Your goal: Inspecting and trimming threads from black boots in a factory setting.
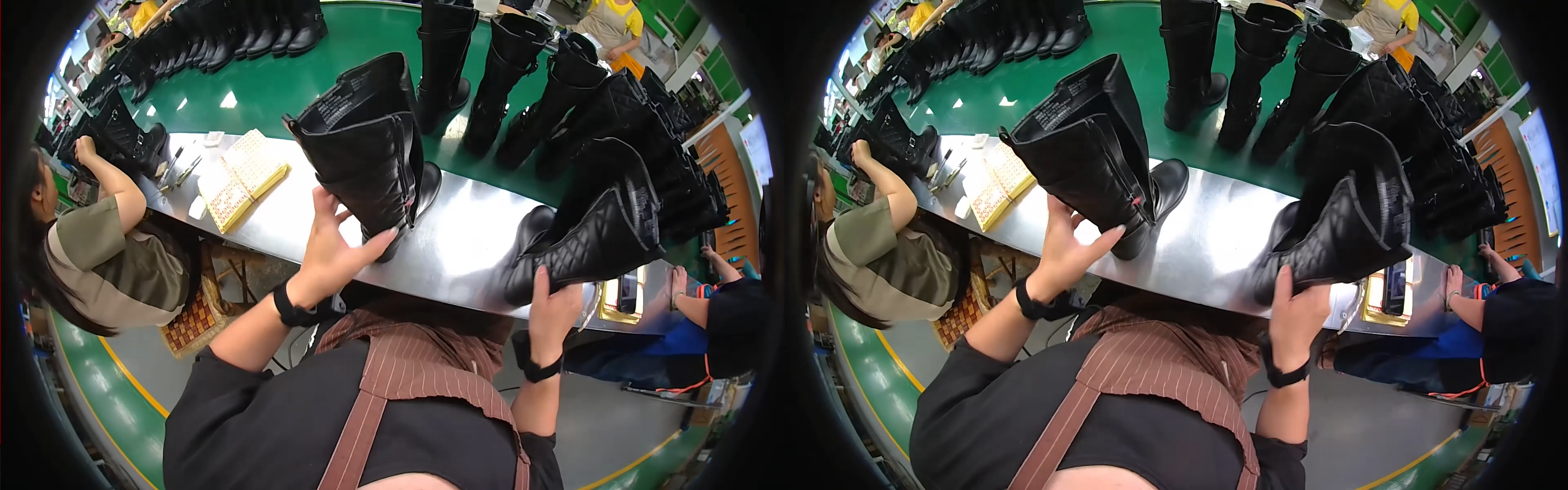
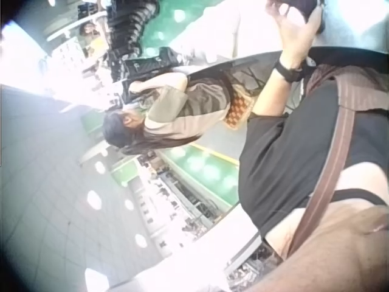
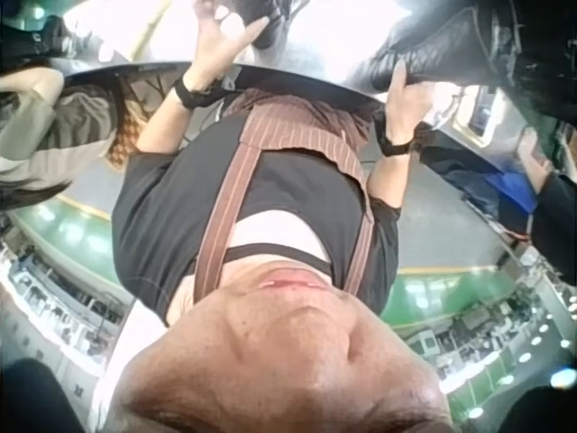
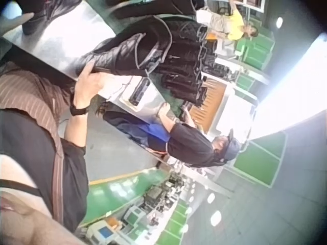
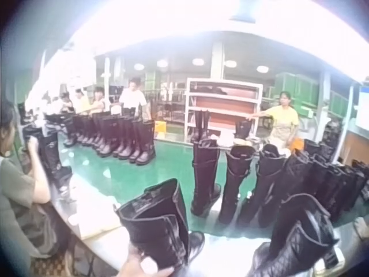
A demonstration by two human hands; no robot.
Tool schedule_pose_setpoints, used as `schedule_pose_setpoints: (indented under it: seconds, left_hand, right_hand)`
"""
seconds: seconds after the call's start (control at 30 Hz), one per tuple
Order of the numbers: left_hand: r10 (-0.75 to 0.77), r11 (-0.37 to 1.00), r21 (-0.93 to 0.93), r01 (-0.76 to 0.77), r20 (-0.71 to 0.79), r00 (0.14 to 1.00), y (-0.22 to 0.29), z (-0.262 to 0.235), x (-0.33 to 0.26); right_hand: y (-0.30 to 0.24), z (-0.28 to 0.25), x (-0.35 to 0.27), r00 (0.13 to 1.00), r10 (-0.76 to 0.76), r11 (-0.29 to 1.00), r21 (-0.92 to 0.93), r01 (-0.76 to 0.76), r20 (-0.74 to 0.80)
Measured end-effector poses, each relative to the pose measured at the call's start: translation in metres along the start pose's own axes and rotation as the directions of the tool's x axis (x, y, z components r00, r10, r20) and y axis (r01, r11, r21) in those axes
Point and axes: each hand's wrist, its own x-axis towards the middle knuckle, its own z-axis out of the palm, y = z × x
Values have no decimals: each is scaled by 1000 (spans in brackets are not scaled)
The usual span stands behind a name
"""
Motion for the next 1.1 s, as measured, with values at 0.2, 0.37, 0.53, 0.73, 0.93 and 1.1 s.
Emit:
schedule_pose_setpoints:
  seconds: [0.2,0.37,0.53,0.73,0.93,1.1]
  left_hand:
    - [271,923,175,-342,334,903,23,-20,-8]
    - [128,931,277,-236,356,926,34,-1,-8]
    - [265,898,263,-353,317,911,38,16,-9]
    - [122,931,317,-179,191,974,35,22,-11]
    - [-54,994,85,70,-178,983,33,-27,34]
    - [102,936,351,-3,-263,959,40,-73,132]
  right_hand:
    - [-54,23,-44,949,-224,964,191,183,221]
    - [-86,55,-51,783,-475,845,455,280,400]
    - [-71,53,-35,745,-547,795,514,322,381]
    - [-62,52,-33,676,-491,832,524,179,549]
    - [-32,37,-17,913,-334,878,429,210,236]
    - [14,37,-26,968,-131,941,333,54,212]
